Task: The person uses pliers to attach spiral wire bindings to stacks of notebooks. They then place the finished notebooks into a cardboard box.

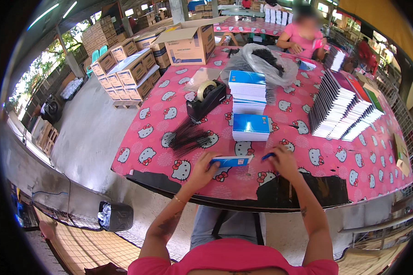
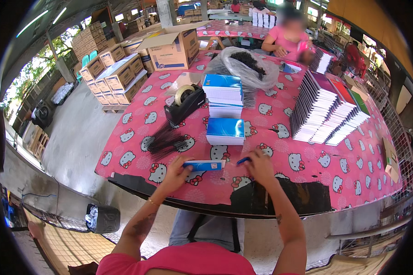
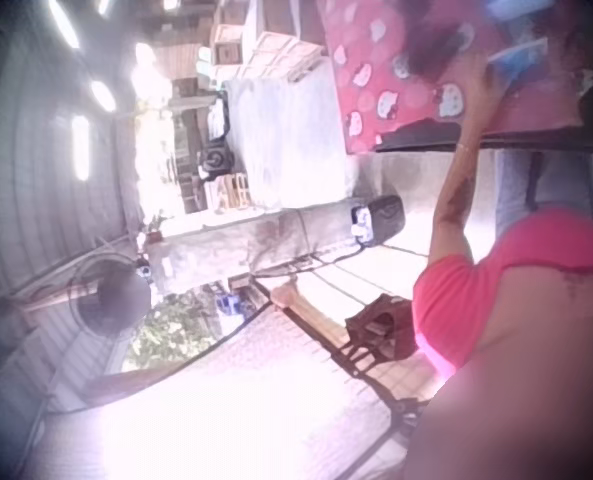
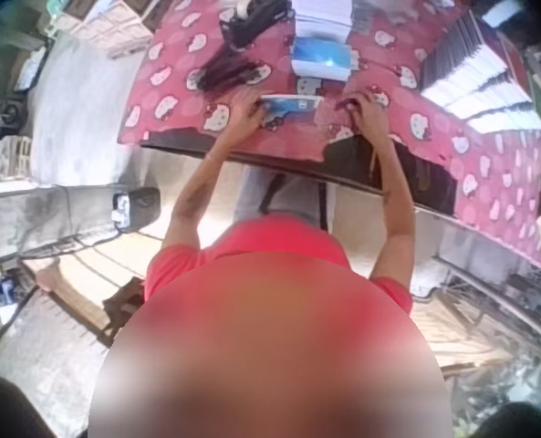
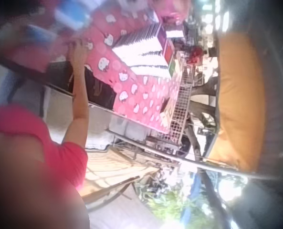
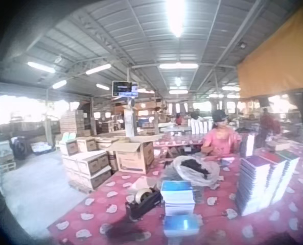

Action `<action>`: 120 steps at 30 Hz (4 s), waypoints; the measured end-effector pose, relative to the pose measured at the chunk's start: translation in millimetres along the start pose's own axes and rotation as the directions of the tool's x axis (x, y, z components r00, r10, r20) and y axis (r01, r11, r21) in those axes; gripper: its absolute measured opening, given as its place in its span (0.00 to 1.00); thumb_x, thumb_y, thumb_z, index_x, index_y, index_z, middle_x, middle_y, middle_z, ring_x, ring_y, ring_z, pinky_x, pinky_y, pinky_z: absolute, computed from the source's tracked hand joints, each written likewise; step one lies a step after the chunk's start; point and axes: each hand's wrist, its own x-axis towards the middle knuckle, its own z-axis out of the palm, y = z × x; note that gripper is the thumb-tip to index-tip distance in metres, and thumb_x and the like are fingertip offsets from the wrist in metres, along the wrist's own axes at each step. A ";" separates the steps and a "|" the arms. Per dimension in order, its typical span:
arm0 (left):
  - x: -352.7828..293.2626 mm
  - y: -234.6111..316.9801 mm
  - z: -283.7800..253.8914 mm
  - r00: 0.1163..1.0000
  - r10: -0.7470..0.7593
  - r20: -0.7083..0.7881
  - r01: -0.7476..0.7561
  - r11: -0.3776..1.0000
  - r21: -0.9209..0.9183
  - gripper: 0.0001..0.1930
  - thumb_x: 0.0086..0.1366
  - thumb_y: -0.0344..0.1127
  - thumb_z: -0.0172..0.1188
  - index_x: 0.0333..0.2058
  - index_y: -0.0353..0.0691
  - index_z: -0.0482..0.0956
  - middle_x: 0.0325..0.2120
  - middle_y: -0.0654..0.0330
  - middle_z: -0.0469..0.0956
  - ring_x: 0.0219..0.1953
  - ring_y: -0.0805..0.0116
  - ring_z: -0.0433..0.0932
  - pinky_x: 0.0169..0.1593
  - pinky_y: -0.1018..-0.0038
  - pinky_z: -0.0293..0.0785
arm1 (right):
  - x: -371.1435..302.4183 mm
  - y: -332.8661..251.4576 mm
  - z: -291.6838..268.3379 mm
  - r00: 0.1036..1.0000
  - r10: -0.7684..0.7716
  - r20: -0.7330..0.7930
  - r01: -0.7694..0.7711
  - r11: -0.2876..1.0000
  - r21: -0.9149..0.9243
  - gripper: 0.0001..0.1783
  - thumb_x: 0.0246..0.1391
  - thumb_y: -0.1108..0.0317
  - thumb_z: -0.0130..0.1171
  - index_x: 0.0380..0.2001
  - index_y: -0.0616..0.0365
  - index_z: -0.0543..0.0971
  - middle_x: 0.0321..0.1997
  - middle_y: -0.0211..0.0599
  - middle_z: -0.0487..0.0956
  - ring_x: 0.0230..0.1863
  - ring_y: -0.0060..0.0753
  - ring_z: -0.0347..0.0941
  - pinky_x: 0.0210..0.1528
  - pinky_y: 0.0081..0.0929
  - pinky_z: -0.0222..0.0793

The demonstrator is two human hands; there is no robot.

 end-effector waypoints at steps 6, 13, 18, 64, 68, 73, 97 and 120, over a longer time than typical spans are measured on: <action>8.5 -4.0 24.4 0.970 -0.227 0.081 0.241 0.935 -0.259 0.17 0.61 0.24 0.55 0.50 0.36 0.72 0.39 0.53 0.76 0.42 0.62 0.76 0.42 0.69 0.72 | 12.3 -81.8 -5.1 0.974 -0.034 -0.226 0.142 0.864 0.483 0.23 0.48 0.69 0.67 0.49 0.57 0.73 0.48 0.38 0.75 0.51 0.35 0.72 0.54 0.35 0.67; 30.5 -33.3 -15.0 0.981 0.127 -0.148 -0.013 0.801 0.598 0.22 0.58 0.27 0.59 0.53 0.33 0.72 0.43 0.51 0.73 0.44 0.53 0.72 0.48 0.64 0.71 | 11.7 -74.3 53.1 0.987 0.118 -0.109 0.009 0.636 0.772 0.24 0.49 0.75 0.66 0.48 0.59 0.69 0.44 0.37 0.76 0.46 0.27 0.73 0.49 0.26 0.69; 27.0 -79.6 -39.2 0.955 0.272 -0.122 -0.090 0.654 0.751 0.18 0.59 0.25 0.55 0.49 0.34 0.74 0.37 0.54 0.73 0.40 0.54 0.72 0.45 0.63 0.71 | 7.5 -96.5 57.7 0.989 0.121 -0.088 0.008 0.545 0.839 0.21 0.50 0.78 0.65 0.45 0.57 0.69 0.44 0.35 0.75 0.45 0.25 0.72 0.46 0.26 0.70; -0.8 17.4 -25.2 0.999 0.021 -0.032 -0.012 0.970 0.242 0.07 0.61 0.30 0.63 0.38 0.37 0.83 0.22 0.57 0.77 0.21 0.63 0.75 0.24 0.73 0.68 | -10.7 -76.4 45.8 0.978 -0.012 0.210 -0.165 0.573 0.803 0.16 0.59 0.75 0.58 0.51 0.61 0.78 0.47 0.33 0.80 0.48 0.22 0.72 0.52 0.22 0.66; 7.8 15.8 -24.2 0.998 0.034 -0.050 -0.022 0.975 0.222 0.06 0.63 0.34 0.61 0.34 0.37 0.81 0.20 0.56 0.76 0.21 0.57 0.75 0.24 0.67 0.69 | -10.2 -80.2 41.8 0.981 -0.027 0.190 -0.139 0.584 0.800 0.16 0.59 0.76 0.58 0.51 0.61 0.78 0.46 0.32 0.81 0.47 0.21 0.72 0.52 0.22 0.66; 17.3 6.9 -36.2 0.991 0.014 0.134 -0.046 0.970 0.239 0.07 0.63 0.35 0.61 0.32 0.37 0.79 0.23 0.55 0.76 0.24 0.53 0.76 0.27 0.63 0.70 | -9.5 -83.6 36.5 0.981 -0.051 0.186 -0.117 0.611 0.783 0.16 0.59 0.76 0.58 0.50 0.60 0.78 0.44 0.32 0.81 0.46 0.21 0.73 0.51 0.22 0.66; -5.4 34.9 16.1 0.972 0.186 0.144 -0.229 0.613 0.756 0.42 0.63 0.59 0.51 0.63 0.27 0.57 0.65 0.39 0.55 0.69 0.41 0.50 0.64 0.32 0.35 | -30.0 -116.6 31.9 0.964 0.200 0.175 -0.251 0.465 0.849 0.17 0.60 0.68 0.59 0.52 0.61 0.78 0.38 0.26 0.78 0.36 0.17 0.69 0.38 0.19 0.67; -6.3 64.3 34.0 0.946 0.243 0.215 -0.318 0.570 0.757 0.42 0.60 0.64 0.52 0.62 0.34 0.63 0.65 0.47 0.60 0.68 0.51 0.56 0.65 0.41 0.45 | -31.1 -119.4 11.7 0.994 0.071 0.087 -0.112 0.605 0.788 0.15 0.58 0.72 0.60 0.49 0.61 0.79 0.36 0.25 0.80 0.37 0.15 0.70 0.42 0.20 0.68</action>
